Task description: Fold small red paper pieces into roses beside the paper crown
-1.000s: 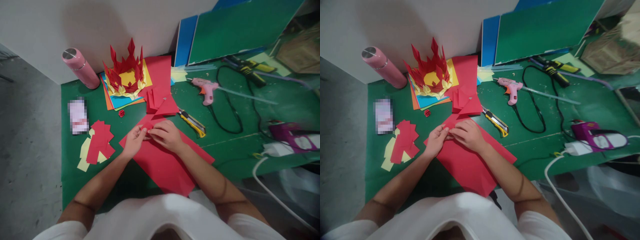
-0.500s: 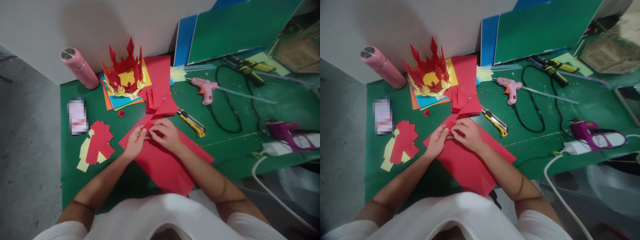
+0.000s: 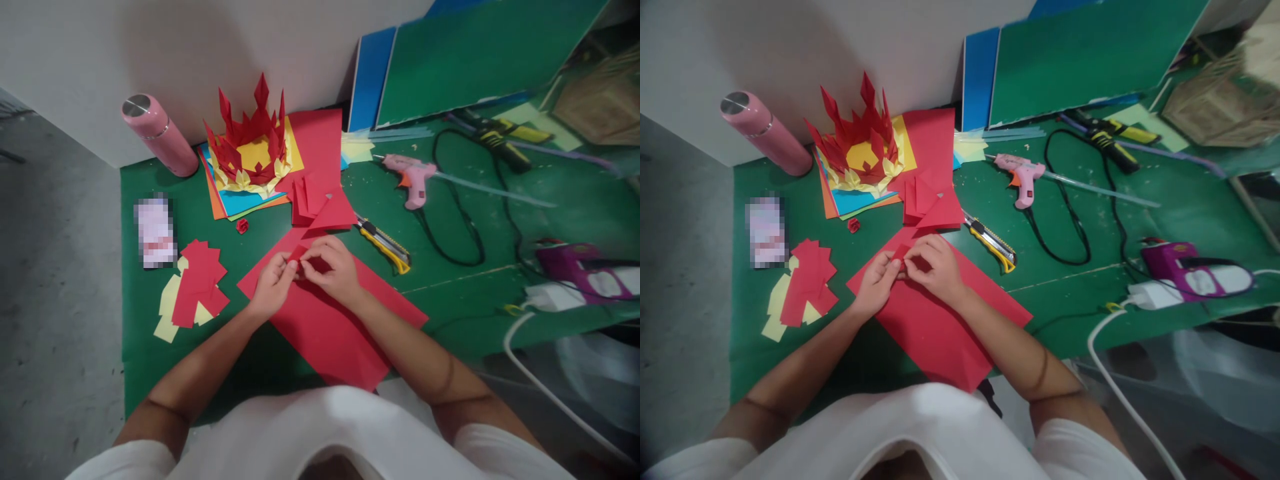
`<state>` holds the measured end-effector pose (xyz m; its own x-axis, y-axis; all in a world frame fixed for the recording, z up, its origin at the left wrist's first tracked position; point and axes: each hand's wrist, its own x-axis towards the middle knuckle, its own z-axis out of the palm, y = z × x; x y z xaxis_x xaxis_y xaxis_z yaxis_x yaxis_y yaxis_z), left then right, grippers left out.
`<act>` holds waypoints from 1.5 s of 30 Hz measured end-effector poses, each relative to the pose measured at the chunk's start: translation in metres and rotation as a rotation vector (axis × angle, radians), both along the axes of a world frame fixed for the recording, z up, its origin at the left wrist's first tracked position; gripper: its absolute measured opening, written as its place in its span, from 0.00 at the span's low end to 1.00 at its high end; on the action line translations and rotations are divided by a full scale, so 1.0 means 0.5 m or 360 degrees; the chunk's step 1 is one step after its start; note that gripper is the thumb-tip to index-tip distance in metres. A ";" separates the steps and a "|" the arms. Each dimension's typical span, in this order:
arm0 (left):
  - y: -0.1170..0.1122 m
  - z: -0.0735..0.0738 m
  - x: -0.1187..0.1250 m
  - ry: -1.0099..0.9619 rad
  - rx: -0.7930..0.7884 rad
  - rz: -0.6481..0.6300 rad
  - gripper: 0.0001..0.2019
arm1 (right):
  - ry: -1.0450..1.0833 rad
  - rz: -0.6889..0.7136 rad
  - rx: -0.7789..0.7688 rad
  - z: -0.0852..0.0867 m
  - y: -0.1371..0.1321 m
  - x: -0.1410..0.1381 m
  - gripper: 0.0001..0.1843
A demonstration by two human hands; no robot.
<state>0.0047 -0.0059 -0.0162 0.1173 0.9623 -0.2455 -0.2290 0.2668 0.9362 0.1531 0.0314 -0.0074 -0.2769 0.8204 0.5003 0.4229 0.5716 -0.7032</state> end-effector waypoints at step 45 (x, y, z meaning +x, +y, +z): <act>0.006 0.024 -0.018 -0.0038 -0.0042 -0.0007 0.21 | 0.0379 0.0255 -0.0722 0.014 0.007 0.013 0.15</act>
<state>-0.0042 -0.0030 -0.0039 0.1275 0.9549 -0.2682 -0.2498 0.2926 0.9230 0.1595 0.0348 -0.0005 -0.3382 0.9257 0.1694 0.1539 0.2320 -0.9605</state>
